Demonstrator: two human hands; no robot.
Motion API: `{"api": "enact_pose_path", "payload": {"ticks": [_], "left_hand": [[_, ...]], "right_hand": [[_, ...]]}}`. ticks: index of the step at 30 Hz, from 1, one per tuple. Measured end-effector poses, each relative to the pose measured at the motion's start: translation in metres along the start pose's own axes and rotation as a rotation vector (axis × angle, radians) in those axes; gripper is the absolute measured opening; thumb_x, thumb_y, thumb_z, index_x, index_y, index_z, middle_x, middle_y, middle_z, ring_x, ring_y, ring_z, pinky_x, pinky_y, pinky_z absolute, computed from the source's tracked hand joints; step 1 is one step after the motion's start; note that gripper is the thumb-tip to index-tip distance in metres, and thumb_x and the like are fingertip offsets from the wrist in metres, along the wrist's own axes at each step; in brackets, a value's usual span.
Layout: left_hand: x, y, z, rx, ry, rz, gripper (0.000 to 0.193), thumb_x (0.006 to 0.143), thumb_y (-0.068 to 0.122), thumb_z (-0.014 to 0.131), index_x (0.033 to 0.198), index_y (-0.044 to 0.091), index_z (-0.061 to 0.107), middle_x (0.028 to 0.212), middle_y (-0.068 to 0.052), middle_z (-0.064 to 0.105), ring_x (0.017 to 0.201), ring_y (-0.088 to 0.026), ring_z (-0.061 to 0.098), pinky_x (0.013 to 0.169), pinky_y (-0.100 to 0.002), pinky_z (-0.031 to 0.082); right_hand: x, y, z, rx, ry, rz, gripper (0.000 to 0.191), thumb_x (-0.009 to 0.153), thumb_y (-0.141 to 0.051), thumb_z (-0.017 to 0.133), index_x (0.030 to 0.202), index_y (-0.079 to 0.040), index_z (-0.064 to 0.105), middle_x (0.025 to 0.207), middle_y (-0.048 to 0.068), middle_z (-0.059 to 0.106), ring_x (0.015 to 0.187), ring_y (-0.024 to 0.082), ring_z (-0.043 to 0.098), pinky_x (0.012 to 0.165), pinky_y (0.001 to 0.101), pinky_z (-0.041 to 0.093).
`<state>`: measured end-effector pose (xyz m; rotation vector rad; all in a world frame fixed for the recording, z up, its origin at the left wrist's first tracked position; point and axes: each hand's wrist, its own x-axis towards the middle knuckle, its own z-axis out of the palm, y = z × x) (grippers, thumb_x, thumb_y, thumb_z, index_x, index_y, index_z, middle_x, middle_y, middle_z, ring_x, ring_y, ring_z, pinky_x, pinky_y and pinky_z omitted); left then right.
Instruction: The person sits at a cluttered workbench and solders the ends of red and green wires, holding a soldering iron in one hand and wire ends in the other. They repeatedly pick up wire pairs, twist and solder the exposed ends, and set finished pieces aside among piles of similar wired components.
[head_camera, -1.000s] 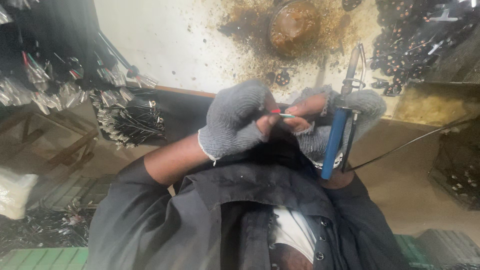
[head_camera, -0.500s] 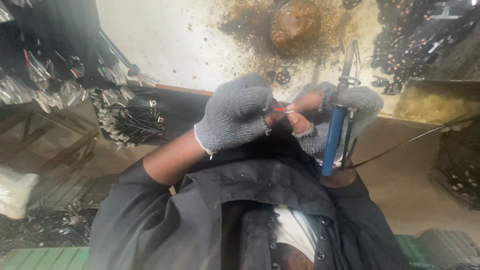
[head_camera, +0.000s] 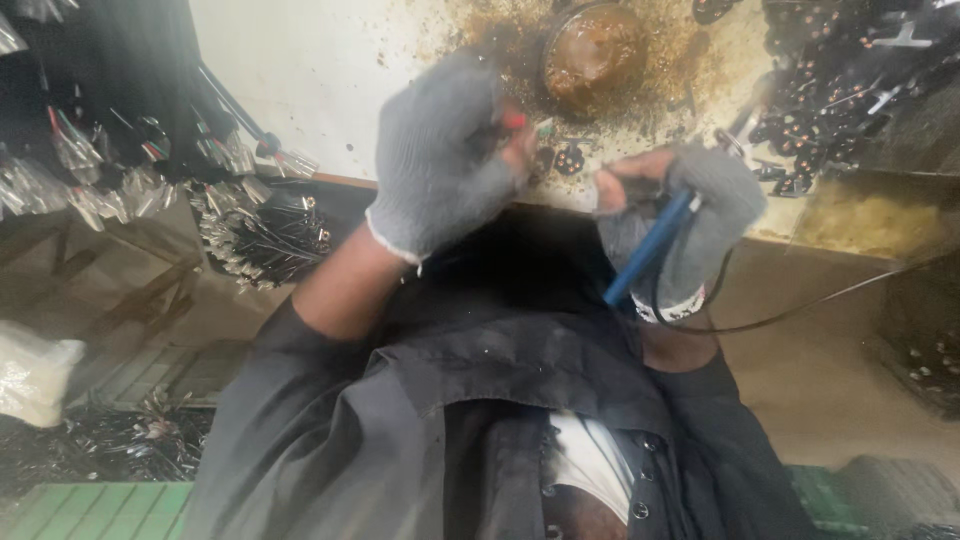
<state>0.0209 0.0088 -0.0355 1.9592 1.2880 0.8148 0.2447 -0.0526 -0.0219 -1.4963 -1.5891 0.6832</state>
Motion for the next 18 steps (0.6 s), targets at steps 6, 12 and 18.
{"api": "enact_pose_path", "payload": {"ticks": [6,12,18], "left_hand": [[0.01,-0.007,0.014,-0.025,0.073,-0.05,0.025,0.09,0.02,0.082,0.091,0.006,0.062,0.086,-0.012,0.055,0.08,-0.031,0.061,0.071,-0.041,0.049],[0.009,-0.005,0.021,0.08,0.092,-0.056,0.022,0.09,0.022,0.082,0.087,0.009,0.064,0.084,-0.01,0.055,0.079,-0.031,0.061,0.068,-0.042,0.048],[0.009,-0.002,0.018,0.03,0.111,-0.041,0.022,0.09,0.02,0.082,0.088,0.008,0.063,0.083,-0.01,0.054,0.077,-0.029,0.06,0.068,-0.042,0.049]], "right_hand": [[0.009,0.004,0.005,-0.146,-0.192,0.03,0.022,0.098,-0.02,0.091,0.104,-0.009,0.073,0.086,0.007,0.071,0.076,0.021,0.071,0.071,0.0274,0.053],[0.012,0.01,0.01,-0.252,-0.141,-0.124,0.027,0.093,-0.021,0.095,0.104,-0.011,0.072,0.09,0.007,0.071,0.081,0.027,0.07,0.072,0.0357,0.051],[0.007,0.013,0.011,-0.282,-0.095,-0.188,0.028,0.095,-0.021,0.096,0.104,-0.011,0.071,0.09,0.006,0.071,0.081,0.027,0.069,0.071,0.0356,0.05]]}}
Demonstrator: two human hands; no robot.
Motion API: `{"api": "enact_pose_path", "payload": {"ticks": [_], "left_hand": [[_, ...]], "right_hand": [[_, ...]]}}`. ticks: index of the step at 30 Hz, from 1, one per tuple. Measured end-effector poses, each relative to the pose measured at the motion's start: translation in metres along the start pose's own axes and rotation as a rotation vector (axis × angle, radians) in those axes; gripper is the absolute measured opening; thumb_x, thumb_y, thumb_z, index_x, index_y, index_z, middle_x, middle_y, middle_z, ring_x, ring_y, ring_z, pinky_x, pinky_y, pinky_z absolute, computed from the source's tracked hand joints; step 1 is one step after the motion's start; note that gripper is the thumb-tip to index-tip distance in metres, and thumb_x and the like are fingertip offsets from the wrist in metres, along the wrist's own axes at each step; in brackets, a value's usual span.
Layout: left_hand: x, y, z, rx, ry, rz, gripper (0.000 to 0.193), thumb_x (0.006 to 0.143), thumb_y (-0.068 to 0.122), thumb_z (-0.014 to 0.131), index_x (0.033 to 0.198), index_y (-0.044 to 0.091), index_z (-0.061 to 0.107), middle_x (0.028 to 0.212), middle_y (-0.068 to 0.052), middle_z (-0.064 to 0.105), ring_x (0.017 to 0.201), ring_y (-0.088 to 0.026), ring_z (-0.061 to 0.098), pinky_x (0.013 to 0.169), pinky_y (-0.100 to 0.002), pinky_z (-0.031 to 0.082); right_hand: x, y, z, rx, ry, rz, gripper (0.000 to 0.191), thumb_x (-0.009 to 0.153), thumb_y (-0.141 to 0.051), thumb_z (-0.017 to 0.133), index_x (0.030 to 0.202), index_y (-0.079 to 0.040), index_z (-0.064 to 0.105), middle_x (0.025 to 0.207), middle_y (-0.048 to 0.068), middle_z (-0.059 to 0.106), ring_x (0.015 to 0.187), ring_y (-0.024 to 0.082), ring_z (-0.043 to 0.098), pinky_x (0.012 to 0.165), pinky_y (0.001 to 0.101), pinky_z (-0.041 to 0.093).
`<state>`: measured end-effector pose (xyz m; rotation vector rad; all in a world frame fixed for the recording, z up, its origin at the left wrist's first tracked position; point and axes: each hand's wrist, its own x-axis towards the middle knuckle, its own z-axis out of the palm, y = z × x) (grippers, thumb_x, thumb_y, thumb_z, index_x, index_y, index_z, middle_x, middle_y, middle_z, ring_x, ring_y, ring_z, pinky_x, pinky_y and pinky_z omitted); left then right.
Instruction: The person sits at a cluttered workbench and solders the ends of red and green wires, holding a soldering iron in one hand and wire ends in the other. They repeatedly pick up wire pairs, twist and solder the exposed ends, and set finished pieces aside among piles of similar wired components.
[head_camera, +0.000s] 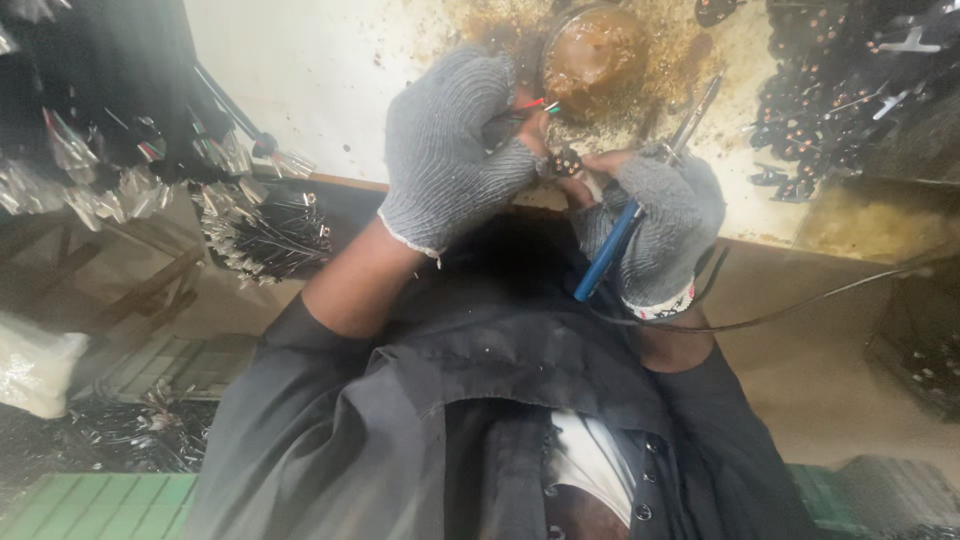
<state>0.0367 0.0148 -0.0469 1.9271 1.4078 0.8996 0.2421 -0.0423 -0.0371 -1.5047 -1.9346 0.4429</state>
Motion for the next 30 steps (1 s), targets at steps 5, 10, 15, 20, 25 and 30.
{"api": "enact_pose_path", "payload": {"ticks": [5,10,15,20,25,30], "left_hand": [[-0.01,0.005,-0.013,-0.12,-0.133,0.121,0.02,0.092,0.016,0.081,0.086,0.014,0.062,0.081,-0.006,0.056,0.073,-0.026,0.061,0.063,-0.039,0.049],[-0.02,0.012,-0.01,-0.003,-0.177,0.139,0.023,0.084,0.019,0.083,0.092,0.012,0.062,0.088,-0.008,0.059,0.078,-0.031,0.063,0.065,-0.043,0.049],[-0.018,0.012,-0.004,0.078,-0.205,0.151,0.021,0.084,0.021,0.082,0.093,0.014,0.064,0.091,-0.006,0.062,0.08,-0.029,0.066,0.065,-0.042,0.051],[-0.014,0.014,-0.002,0.135,-0.233,0.114,0.02,0.08,0.025,0.083,0.087,0.017,0.066,0.085,-0.005,0.062,0.076,-0.029,0.066,0.062,-0.043,0.05],[-0.011,0.012,-0.001,0.12,-0.211,0.133,0.018,0.082,0.023,0.082,0.087,0.017,0.066,0.086,-0.005,0.062,0.077,-0.029,0.066,0.063,-0.043,0.051],[-0.01,0.015,0.001,0.148,-0.188,0.135,0.014,0.081,0.017,0.08,0.087,0.018,0.067,0.085,-0.005,0.061,0.075,-0.029,0.066,0.062,-0.043,0.051]], "right_hand": [[0.001,-0.002,-0.001,0.075,-0.005,-0.018,0.027,0.099,-0.019,0.093,0.107,-0.011,0.068,0.098,0.004,0.076,0.081,0.024,0.072,0.074,0.0346,0.052],[0.002,-0.012,-0.022,0.657,-0.046,0.625,0.032,0.089,-0.029,0.089,0.102,-0.005,0.072,0.083,0.005,0.068,0.069,0.018,0.064,0.062,0.0326,0.046],[-0.011,-0.015,-0.038,0.593,-0.089,0.439,0.064,0.095,-0.063,0.066,0.109,-0.001,0.068,0.097,0.005,0.067,0.083,0.013,0.066,0.073,0.0288,0.053],[-0.026,0.003,-0.022,0.305,-0.137,0.189,0.049,0.098,-0.053,0.069,0.109,-0.005,0.07,0.096,0.005,0.066,0.085,0.018,0.065,0.076,0.0337,0.051],[-0.042,0.019,-0.024,0.14,-0.15,0.064,0.035,0.102,-0.043,0.072,0.11,-0.009,0.071,0.096,0.005,0.066,0.087,0.024,0.064,0.078,0.0385,0.05],[-0.054,0.025,-0.03,0.167,-0.167,-0.062,0.019,0.106,-0.029,0.075,0.109,-0.011,0.072,0.095,0.005,0.066,0.088,0.027,0.065,0.079,0.0416,0.05]]}}
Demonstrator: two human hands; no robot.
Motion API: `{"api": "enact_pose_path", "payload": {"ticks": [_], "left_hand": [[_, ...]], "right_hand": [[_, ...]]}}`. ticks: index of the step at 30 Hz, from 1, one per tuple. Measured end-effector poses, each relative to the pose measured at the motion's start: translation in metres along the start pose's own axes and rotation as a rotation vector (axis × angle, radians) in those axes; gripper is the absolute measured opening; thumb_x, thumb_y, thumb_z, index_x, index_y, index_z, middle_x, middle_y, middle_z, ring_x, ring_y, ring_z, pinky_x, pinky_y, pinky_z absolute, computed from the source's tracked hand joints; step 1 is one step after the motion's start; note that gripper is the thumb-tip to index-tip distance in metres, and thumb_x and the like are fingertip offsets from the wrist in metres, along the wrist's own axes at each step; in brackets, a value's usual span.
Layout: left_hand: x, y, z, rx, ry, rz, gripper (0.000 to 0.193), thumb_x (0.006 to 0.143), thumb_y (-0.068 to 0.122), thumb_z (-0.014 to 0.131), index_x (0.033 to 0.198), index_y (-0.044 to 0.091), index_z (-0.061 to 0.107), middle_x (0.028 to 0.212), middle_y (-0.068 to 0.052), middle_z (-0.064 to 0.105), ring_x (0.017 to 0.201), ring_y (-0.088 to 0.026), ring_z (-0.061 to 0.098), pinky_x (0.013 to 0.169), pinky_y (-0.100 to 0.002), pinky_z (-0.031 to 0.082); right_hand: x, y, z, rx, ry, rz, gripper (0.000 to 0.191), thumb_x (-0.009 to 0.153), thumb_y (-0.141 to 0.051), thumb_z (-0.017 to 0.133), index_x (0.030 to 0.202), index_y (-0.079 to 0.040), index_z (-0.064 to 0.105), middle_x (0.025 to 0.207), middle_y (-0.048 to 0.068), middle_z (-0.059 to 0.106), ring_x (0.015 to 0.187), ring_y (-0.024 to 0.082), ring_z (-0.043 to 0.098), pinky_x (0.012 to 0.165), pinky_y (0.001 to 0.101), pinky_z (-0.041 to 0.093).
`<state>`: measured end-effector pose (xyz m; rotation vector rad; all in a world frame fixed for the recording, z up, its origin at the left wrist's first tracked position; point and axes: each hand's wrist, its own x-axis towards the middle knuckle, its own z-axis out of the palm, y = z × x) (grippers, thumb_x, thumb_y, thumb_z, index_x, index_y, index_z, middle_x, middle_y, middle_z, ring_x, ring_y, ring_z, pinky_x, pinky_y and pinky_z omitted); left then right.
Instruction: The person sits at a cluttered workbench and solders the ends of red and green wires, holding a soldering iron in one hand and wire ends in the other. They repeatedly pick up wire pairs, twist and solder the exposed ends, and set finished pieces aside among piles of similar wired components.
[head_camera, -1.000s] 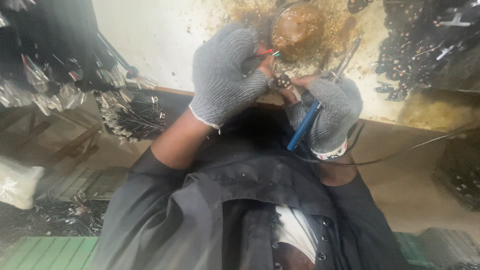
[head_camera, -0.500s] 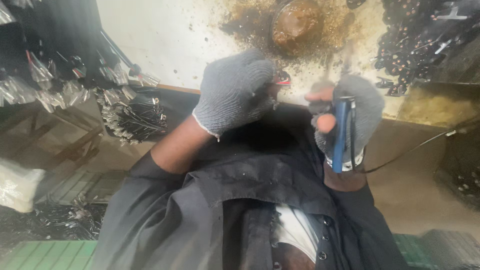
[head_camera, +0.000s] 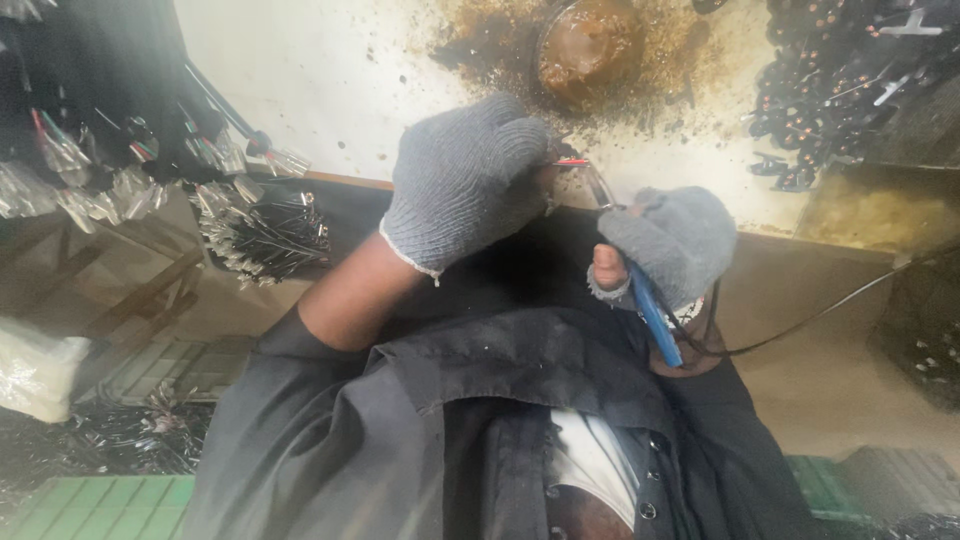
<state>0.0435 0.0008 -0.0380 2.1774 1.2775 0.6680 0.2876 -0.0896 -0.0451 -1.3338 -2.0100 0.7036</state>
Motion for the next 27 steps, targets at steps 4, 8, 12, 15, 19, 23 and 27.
{"api": "enact_pose_path", "payload": {"ticks": [4,8,12,15,19,23,27], "left_hand": [[0.001,0.001,-0.001,-0.002,-0.013,-0.013,0.015,0.08,0.017,0.08,0.088,0.018,0.067,0.085,-0.005,0.061,0.074,-0.029,0.066,0.061,-0.043,0.051],[0.001,-0.001,-0.002,-0.019,-0.042,-0.024,0.019,0.077,0.02,0.082,0.084,0.017,0.065,0.084,-0.006,0.061,0.072,-0.031,0.065,0.059,-0.044,0.05],[0.0,-0.004,-0.001,-0.037,-0.019,-0.019,0.019,0.077,0.018,0.08,0.091,0.017,0.067,0.088,-0.005,0.062,0.075,-0.029,0.066,0.062,-0.042,0.051],[0.0,-0.006,-0.001,-0.03,-0.049,-0.022,0.021,0.075,0.018,0.08,0.091,0.017,0.066,0.087,-0.005,0.061,0.075,-0.028,0.066,0.063,-0.042,0.052],[0.0,-0.006,-0.001,-0.024,-0.066,-0.033,0.022,0.075,0.022,0.083,0.089,0.018,0.067,0.085,-0.005,0.061,0.074,-0.028,0.066,0.06,-0.043,0.05],[-0.001,-0.007,-0.002,-0.03,-0.057,-0.02,0.025,0.073,0.024,0.084,0.091,0.017,0.067,0.086,-0.005,0.061,0.075,-0.029,0.066,0.06,-0.043,0.05],[-0.004,-0.008,-0.002,-0.063,-0.041,-0.02,0.025,0.076,0.023,0.083,0.094,0.018,0.068,0.089,-0.005,0.061,0.077,-0.029,0.067,0.062,-0.043,0.051]], "right_hand": [[0.003,0.004,0.004,-0.035,-0.021,-0.013,0.014,0.097,-0.024,0.076,0.104,-0.012,0.074,0.089,0.006,0.065,0.083,0.029,0.065,0.075,0.0436,0.051],[0.01,0.004,0.005,-0.129,-0.028,-0.063,0.016,0.09,-0.022,0.076,0.102,-0.011,0.076,0.084,0.006,0.065,0.079,0.032,0.064,0.073,0.0459,0.049],[0.016,0.002,0.004,-0.177,-0.101,-0.04,0.018,0.088,-0.025,0.076,0.101,-0.013,0.076,0.082,0.006,0.064,0.076,0.031,0.064,0.069,0.0441,0.048],[0.023,0.004,0.007,-0.283,-0.173,-0.05,0.018,0.085,-0.027,0.075,0.098,-0.015,0.077,0.078,0.005,0.063,0.072,0.029,0.063,0.065,0.0434,0.046],[0.028,0.006,0.006,-0.395,-0.264,-0.072,0.018,0.081,-0.03,0.074,0.095,-0.018,0.078,0.072,0.004,0.062,0.066,0.028,0.062,0.06,0.0425,0.044],[0.029,0.001,0.006,-0.475,-0.389,-0.027,0.022,0.076,-0.033,0.073,0.092,-0.02,0.079,0.065,0.004,0.059,0.061,0.027,0.061,0.055,0.0423,0.042],[0.029,-0.002,0.007,-0.373,-0.305,-0.04,0.027,0.075,-0.038,0.069,0.087,-0.015,0.076,0.064,0.006,0.057,0.058,0.03,0.058,0.056,0.045,0.041]]}}
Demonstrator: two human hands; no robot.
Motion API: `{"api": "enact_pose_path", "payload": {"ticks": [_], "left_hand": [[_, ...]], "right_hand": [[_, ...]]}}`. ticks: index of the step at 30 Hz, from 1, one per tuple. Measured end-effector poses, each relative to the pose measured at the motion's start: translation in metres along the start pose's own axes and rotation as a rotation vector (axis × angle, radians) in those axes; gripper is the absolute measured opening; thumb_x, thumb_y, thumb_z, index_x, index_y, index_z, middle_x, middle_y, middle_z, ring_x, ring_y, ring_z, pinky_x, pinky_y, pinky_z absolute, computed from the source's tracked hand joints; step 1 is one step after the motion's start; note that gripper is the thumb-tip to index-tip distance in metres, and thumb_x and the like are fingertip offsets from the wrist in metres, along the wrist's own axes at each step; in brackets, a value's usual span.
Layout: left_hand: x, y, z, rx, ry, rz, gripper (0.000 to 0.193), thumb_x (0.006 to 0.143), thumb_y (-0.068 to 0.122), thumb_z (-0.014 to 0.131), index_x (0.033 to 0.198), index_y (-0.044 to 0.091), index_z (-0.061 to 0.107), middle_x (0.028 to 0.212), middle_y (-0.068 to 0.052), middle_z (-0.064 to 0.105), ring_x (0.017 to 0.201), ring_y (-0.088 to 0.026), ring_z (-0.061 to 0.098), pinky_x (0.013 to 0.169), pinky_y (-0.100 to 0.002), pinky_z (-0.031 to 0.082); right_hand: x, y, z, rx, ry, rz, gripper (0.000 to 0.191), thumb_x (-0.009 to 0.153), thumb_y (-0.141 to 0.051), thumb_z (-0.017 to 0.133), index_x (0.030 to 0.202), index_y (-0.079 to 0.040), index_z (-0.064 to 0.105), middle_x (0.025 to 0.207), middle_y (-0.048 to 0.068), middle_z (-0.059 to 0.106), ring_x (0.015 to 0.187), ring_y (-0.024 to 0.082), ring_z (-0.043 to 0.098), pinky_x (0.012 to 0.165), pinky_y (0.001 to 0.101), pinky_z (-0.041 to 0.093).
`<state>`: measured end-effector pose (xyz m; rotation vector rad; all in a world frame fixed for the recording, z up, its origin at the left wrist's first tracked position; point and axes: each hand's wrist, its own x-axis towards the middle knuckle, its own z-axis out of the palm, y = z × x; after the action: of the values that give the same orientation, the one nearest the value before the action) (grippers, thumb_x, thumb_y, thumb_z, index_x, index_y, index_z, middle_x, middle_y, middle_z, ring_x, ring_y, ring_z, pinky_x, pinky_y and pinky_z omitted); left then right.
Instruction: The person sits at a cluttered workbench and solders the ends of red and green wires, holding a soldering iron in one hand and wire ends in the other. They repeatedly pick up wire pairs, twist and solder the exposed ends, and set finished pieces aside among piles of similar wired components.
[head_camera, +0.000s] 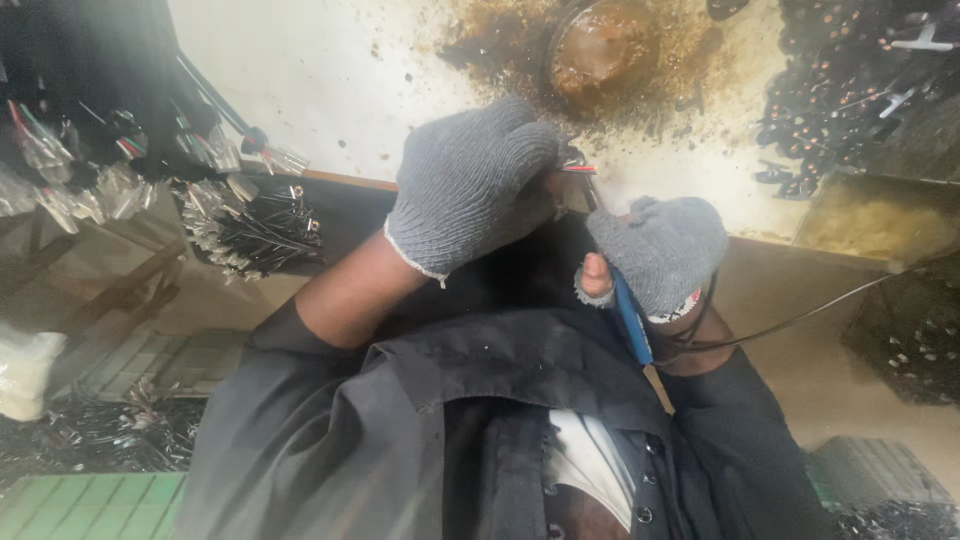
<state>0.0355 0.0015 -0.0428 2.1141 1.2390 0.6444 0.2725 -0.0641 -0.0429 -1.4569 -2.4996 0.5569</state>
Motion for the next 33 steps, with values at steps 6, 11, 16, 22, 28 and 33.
{"api": "enact_pose_path", "payload": {"ticks": [6,11,16,22,28,33], "left_hand": [[-0.001,-0.001,0.0,-0.013,0.01,0.026,0.023,0.078,0.023,0.082,0.097,0.018,0.069,0.091,-0.005,0.062,0.078,-0.028,0.067,0.063,-0.042,0.052],[-0.001,-0.001,0.0,-0.03,0.011,0.0,0.019,0.08,0.022,0.081,0.094,0.017,0.068,0.089,-0.005,0.062,0.077,-0.027,0.067,0.063,-0.042,0.052],[-0.001,-0.003,0.003,0.023,-0.002,0.004,0.019,0.08,0.024,0.081,0.091,0.018,0.067,0.089,-0.005,0.062,0.076,-0.028,0.067,0.062,-0.042,0.052],[-0.001,-0.004,0.004,0.015,0.001,0.009,0.019,0.079,0.023,0.081,0.092,0.017,0.068,0.089,-0.005,0.062,0.074,-0.027,0.066,0.06,-0.04,0.051],[-0.002,-0.004,0.004,0.019,0.008,0.015,0.018,0.081,0.023,0.079,0.093,0.018,0.068,0.089,-0.005,0.062,0.074,-0.026,0.067,0.061,-0.04,0.052],[-0.003,-0.003,0.004,0.026,0.029,0.015,0.017,0.082,0.022,0.079,0.094,0.018,0.068,0.09,-0.005,0.062,0.075,-0.028,0.067,0.062,-0.041,0.052]], "right_hand": [[-0.005,-0.004,-0.002,0.169,0.13,0.032,0.026,0.088,-0.034,0.07,0.094,-0.01,0.075,0.075,0.008,0.059,0.069,0.031,0.058,0.066,0.0448,0.042],[-0.01,-0.009,-0.003,0.292,0.24,0.016,0.028,0.099,-0.031,0.071,0.105,-0.003,0.075,0.085,0.008,0.063,0.083,0.032,0.063,0.075,0.0434,0.047],[-0.009,-0.005,0.001,0.291,0.236,-0.006,0.027,0.098,-0.03,0.072,0.103,-0.004,0.074,0.085,0.008,0.064,0.082,0.031,0.064,0.074,0.0432,0.048],[-0.009,-0.001,0.006,0.243,0.243,-0.049,0.025,0.097,-0.029,0.072,0.103,-0.005,0.075,0.085,0.008,0.065,0.081,0.03,0.064,0.074,0.0433,0.048],[-0.012,0.0,0.009,0.235,0.244,-0.07,0.023,0.096,-0.027,0.073,0.102,-0.005,0.075,0.084,0.008,0.066,0.08,0.03,0.064,0.073,0.0435,0.049],[-0.013,0.002,0.012,0.21,0.242,-0.09,0.022,0.095,-0.026,0.073,0.101,-0.005,0.075,0.084,0.008,0.066,0.08,0.029,0.064,0.073,0.0436,0.05]]}}
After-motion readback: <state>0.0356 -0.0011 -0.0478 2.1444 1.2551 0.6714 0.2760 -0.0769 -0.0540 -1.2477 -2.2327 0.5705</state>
